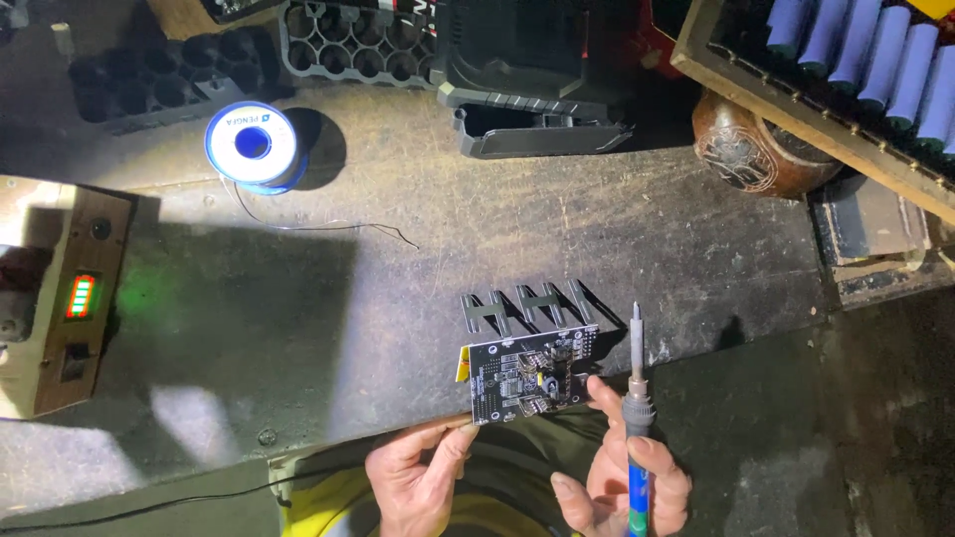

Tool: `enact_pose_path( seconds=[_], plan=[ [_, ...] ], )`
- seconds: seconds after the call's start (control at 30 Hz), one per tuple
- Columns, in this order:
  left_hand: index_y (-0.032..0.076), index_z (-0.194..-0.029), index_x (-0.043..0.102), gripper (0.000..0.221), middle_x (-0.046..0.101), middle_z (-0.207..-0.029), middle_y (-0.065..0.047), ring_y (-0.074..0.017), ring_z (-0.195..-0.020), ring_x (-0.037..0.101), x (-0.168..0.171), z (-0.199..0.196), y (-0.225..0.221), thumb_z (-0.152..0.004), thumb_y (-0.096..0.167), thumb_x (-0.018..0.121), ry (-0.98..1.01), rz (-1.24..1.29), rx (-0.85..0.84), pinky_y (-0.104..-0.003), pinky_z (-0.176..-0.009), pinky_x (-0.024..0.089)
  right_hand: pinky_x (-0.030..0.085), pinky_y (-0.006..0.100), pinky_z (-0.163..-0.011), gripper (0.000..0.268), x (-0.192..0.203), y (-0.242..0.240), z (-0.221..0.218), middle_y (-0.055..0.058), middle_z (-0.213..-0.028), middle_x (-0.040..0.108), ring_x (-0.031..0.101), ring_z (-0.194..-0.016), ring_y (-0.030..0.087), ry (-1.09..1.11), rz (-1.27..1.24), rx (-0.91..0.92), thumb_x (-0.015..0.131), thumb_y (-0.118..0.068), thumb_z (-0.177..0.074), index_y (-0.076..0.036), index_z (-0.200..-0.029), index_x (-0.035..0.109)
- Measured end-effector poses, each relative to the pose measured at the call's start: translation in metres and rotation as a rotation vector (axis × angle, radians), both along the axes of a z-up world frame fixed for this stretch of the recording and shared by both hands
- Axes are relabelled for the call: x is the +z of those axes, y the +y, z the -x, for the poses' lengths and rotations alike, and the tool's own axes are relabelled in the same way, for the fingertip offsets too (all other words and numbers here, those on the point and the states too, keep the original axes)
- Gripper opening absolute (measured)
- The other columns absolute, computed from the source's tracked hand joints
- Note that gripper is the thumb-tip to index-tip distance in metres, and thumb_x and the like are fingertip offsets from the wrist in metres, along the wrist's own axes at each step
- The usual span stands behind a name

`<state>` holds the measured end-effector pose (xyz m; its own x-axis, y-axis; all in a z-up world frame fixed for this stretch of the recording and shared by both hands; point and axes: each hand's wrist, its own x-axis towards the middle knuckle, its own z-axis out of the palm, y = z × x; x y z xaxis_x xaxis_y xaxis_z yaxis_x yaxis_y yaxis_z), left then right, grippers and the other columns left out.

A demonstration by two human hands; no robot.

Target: Soldering components and pins onto a battery management system circuit board at a repair bench.

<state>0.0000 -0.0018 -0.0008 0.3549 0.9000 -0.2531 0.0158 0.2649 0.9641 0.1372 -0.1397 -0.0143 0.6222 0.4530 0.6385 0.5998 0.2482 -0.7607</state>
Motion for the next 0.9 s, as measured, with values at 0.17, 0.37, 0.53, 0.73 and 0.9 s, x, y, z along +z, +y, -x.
enact_pose_path(
  seconds=[0.17,0.37,0.53,0.73,0.9],
  plan=[
    [0.001,-0.091,0.086,0.016,0.067,-0.052,-0.005,-0.0105,-0.041,0.054,-0.003,0.0,-0.001,-0.077,0.009,0.085,0.042,-0.004,0.017,-0.024,-0.037,0.048,0.049,0.067,-0.126,0.069,0.017,0.0,0.006,0.02,-0.141,0.057,0.065,-0.13,0.056,0.141,0.133,-0.02,0.08,-0.004,-0.082,-0.013,-0.142,0.048],
    [0.001,-0.092,0.087,0.02,0.071,-0.053,-0.006,-0.0113,-0.041,0.056,-0.007,0.001,-0.003,-0.074,0.009,0.087,0.078,0.023,0.036,-0.025,-0.036,0.05,0.049,0.056,-0.124,0.069,0.024,-0.004,0.011,0.028,-0.147,0.055,0.06,-0.14,0.052,0.235,0.177,0.002,0.077,0.001,-0.084,-0.013,-0.144,0.045],
    [0.0,-0.089,0.087,0.019,0.074,-0.053,-0.005,-0.0093,-0.042,0.056,-0.002,0.0,-0.002,-0.073,0.009,0.088,0.08,0.035,0.047,-0.023,-0.037,0.049,0.046,0.054,-0.124,0.069,0.021,-0.006,0.009,0.034,-0.152,0.049,0.055,-0.145,0.049,0.245,0.176,0.025,0.076,0.001,-0.084,-0.014,-0.144,0.044],
    [0.003,-0.085,0.081,0.007,0.065,-0.055,0.0,-0.004,-0.041,0.047,0.038,0.003,0.018,-0.08,0.006,0.08,-0.068,-0.155,-0.049,-0.02,-0.038,0.038,0.055,0.059,-0.121,0.063,0.028,0.005,0.024,0.025,-0.145,0.057,0.059,-0.141,0.044,0.32,0.066,-0.082,0.072,0.003,-0.086,-0.014,-0.142,0.048],
    [0.011,-0.079,0.081,0.003,0.067,-0.054,0.004,-0.0035,-0.044,0.053,0.078,0.009,0.04,-0.079,0.013,0.08,0.112,-0.262,-0.078,-0.019,-0.044,0.044,0.057,0.062,-0.117,0.066,0.022,0.004,0.026,0.029,-0.147,0.056,0.061,-0.137,0.046,0.382,-0.015,-0.072,0.074,0.007,-0.082,-0.015,-0.14,0.053]
  ],
)
